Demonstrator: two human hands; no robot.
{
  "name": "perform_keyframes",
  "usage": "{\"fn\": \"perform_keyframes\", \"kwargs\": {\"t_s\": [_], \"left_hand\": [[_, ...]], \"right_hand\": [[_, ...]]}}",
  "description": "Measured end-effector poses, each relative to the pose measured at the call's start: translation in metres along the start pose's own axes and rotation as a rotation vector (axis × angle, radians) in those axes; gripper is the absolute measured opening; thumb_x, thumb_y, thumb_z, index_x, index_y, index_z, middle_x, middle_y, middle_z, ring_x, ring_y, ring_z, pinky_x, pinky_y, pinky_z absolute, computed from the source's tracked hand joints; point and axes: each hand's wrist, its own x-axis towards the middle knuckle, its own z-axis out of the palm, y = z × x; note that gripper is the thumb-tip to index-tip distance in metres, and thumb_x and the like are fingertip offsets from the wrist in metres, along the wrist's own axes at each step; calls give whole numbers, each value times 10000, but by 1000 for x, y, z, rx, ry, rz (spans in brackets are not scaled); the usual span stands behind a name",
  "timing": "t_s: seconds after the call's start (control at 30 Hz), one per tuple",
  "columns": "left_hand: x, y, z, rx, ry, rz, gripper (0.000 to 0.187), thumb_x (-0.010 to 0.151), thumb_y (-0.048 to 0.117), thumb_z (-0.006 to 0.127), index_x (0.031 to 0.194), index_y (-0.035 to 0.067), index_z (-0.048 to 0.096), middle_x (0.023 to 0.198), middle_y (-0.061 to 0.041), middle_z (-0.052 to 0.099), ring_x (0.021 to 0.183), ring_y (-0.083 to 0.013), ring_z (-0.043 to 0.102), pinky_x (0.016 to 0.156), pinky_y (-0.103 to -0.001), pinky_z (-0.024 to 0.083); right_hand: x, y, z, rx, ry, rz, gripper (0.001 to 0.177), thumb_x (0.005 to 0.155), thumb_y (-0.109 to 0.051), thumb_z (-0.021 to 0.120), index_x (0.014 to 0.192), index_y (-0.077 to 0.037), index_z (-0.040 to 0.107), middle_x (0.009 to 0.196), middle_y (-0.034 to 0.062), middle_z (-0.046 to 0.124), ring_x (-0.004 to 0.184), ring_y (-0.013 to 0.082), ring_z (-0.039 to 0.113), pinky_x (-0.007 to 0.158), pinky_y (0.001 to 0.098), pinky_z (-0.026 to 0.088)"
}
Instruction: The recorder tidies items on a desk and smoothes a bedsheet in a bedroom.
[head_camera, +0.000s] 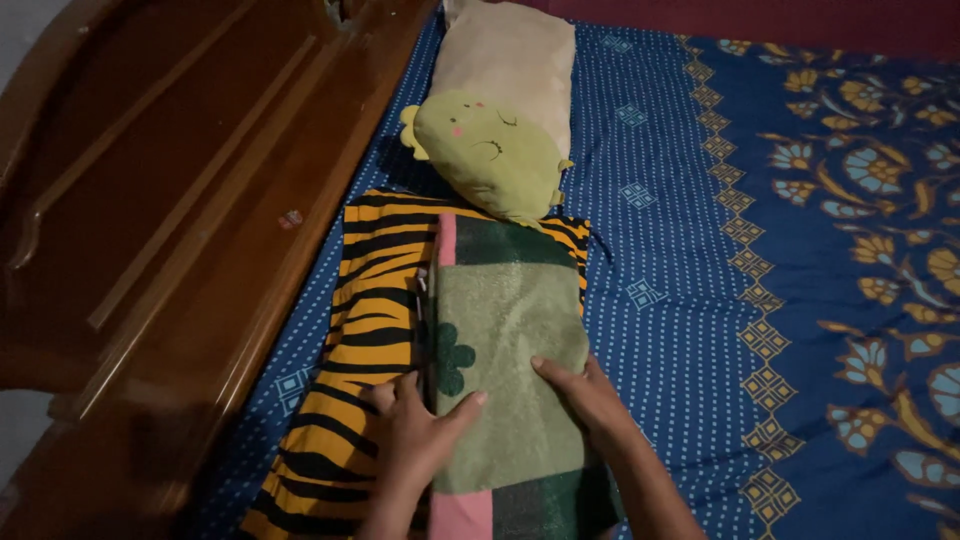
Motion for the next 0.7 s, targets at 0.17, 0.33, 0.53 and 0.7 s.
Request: {"fn": "perform_keyframes", "kwargs": {"t_s": [0.17,0.33,0.53,0.7], "left_hand": [[23,-9,1,173,-19,57,1010,655,591,856,1386,-7,498,1383,-192,480,1267,-317,552,1031,-427,523],[33,-13,4,-74,-123,45,1110,717,456,877,1493,-7,233,1301,-204,504,1194,-311,593,1003,-420,522],[32,-11,-28,-300,-59,330,586,817,236,779,1241,47,421,1134,-175,585,1025,-263,615,875,-410,527],[31,-23,-57,-308,-89,245,584,803,222,782,1252,58,446,1126,-175,598,1028,-296,636,845,-422,536]], "right_hand": [[7,8,-1,78,-74,-12,865,795,-275,749,1516,-8,352,1256,288,681,1008,368,750,828,441,629],[-16,-11,13,134,-74,35,802,805,-277,692,1504,-51,371,1247,265,695,1006,386,753,829,460,634],[-16,1,24,318,-169,148,694,824,-358,656,1431,-56,513,1245,225,709,1019,356,743,829,477,623],[-21,23,44,211,-136,110,696,844,-385,683,1438,-64,513,1255,168,714,1060,308,733,864,431,617]]}}
